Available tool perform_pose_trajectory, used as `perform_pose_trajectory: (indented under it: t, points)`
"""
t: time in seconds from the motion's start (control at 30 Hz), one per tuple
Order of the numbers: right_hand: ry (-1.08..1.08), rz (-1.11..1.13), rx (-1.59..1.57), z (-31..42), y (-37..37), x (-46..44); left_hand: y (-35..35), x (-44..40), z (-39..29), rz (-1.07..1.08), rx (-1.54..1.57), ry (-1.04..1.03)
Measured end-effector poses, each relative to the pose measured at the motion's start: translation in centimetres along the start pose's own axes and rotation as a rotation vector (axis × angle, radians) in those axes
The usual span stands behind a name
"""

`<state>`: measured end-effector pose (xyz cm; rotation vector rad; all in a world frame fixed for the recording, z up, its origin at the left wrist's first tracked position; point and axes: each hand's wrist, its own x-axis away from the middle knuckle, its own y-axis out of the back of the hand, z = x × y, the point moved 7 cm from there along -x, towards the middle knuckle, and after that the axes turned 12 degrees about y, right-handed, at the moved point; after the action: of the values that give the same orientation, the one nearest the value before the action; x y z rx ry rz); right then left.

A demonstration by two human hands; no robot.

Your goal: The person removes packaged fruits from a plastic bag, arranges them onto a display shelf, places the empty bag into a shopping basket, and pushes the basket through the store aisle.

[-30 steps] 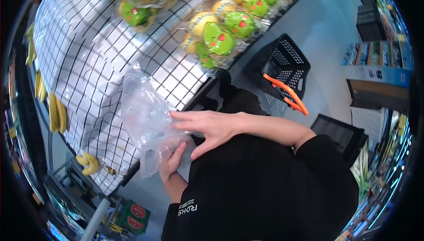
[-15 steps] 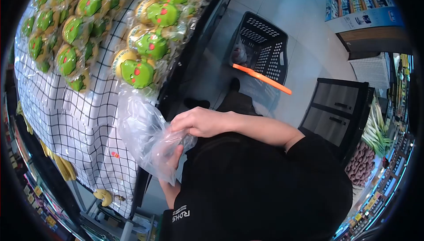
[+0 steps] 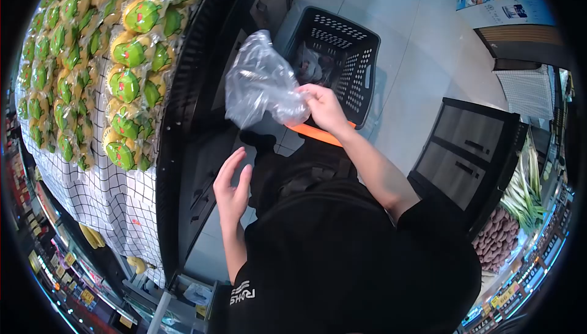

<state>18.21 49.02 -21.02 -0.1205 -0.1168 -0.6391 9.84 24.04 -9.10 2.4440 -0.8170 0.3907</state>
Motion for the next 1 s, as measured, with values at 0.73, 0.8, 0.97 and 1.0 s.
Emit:
perform_pose_trajectory:
  t: [0.73,0.8,0.97,1.0]
  points:
    - [-0.964,-0.46,0.275,-25.1,21.7,2.6,-22.2,-9.9,2.5,0.258,-0.703,-0.279]
    - [-0.996,-0.403,0.549,-22.7,22.3,2.3,-22.1,-10.1,2.6,0.24,-0.662,-0.27]
    - [-0.549,-0.254,0.916,-19.6,19.6,-0.1,-21.5,-10.4,2.1,0.258,-0.602,-0.226]
    - [-0.479,-0.199,0.852,-19.1,18.5,-0.3,-21.6,-10.4,2.1,0.268,-0.603,-0.227]
